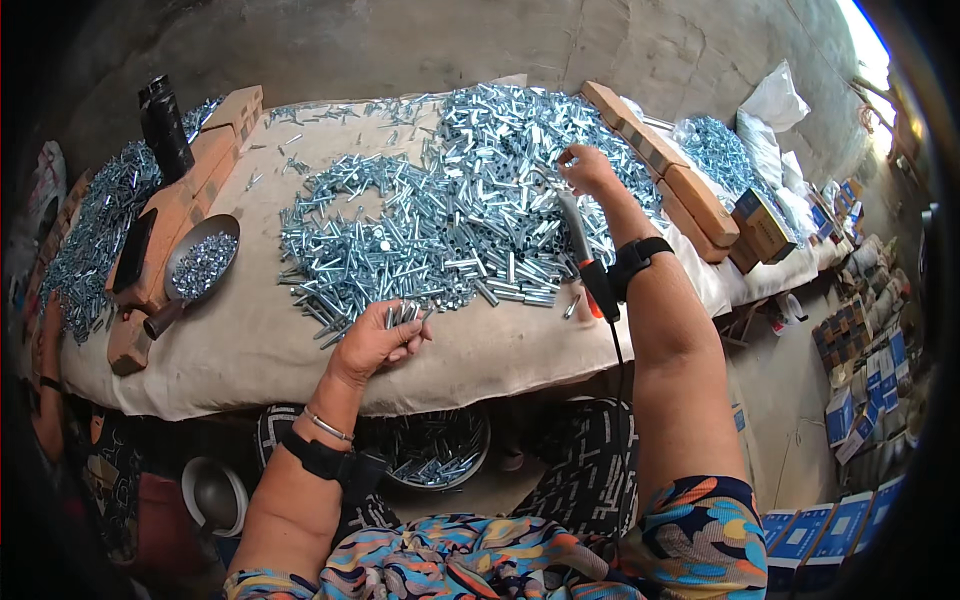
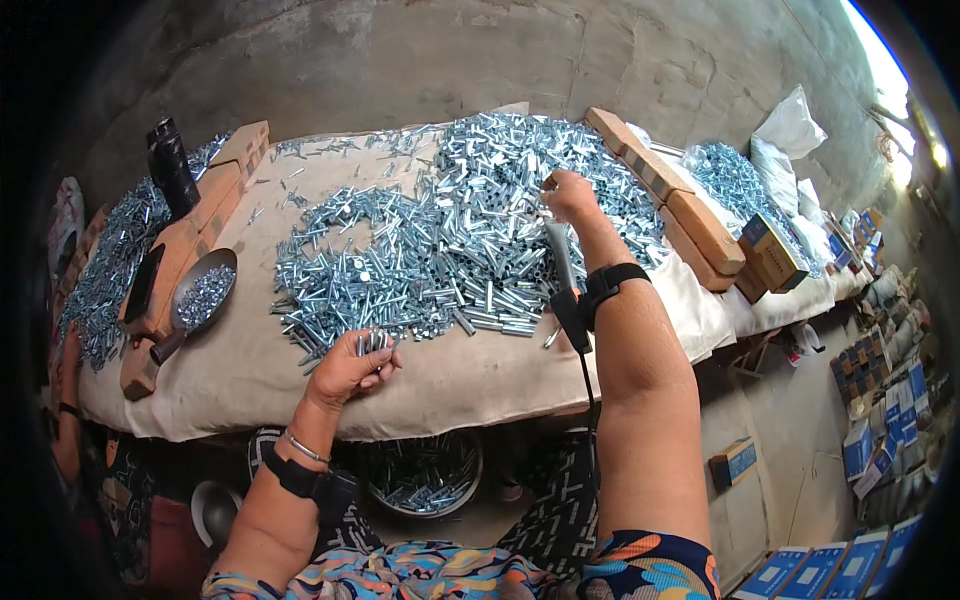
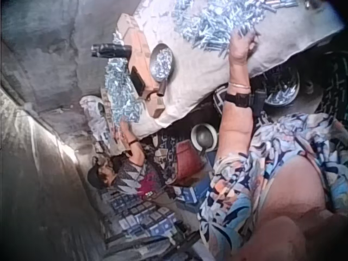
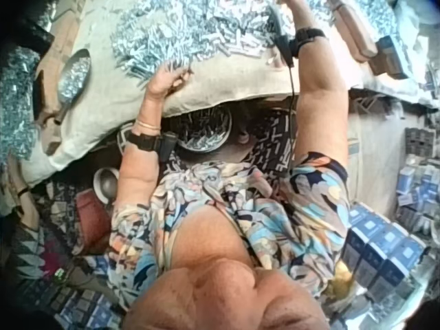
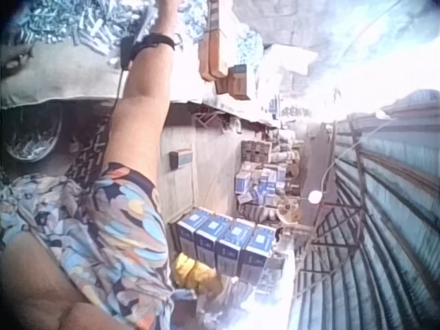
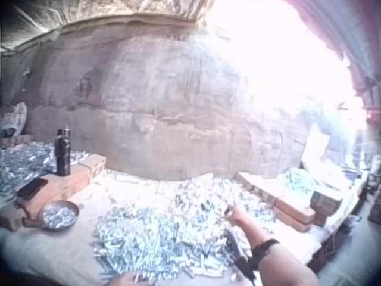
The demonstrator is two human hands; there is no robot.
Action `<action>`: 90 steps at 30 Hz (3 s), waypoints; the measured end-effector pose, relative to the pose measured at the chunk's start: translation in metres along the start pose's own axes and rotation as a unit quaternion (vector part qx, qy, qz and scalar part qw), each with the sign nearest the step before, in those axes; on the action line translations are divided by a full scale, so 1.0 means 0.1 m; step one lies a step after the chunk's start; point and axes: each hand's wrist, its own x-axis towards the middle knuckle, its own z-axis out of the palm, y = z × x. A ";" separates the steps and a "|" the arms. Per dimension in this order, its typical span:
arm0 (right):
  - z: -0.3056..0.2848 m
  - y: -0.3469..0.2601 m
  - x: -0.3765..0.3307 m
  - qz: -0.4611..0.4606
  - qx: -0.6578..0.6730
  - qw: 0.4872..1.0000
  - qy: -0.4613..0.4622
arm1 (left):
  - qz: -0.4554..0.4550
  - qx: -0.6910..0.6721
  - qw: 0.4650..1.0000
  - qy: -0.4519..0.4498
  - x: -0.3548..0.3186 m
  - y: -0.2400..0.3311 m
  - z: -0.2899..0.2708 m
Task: The person is sorting and counting small metal bolts on a workstation.
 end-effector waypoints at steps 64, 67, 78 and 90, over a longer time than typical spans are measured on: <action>1.54 -1.20 -2.31 -0.342 0.146 0.928 -0.008 | 0.078 0.219 0.881 0.413 -0.54 0.15 -0.21; 1.61 -1.36 -2.36 -0.363 0.165 0.917 -0.011 | 0.124 0.297 0.840 0.437 -0.49 0.09 -0.13; 1.79 -1.48 -2.36 -0.343 0.148 0.927 -0.019 | 0.065 0.250 0.874 0.412 -0.54 0.16 0.07; 1.63 -1.30 -2.31 -0.340 0.194 0.920 -0.008 | 0.071 0.134 0.924 0.350 -0.39 0.09 -0.01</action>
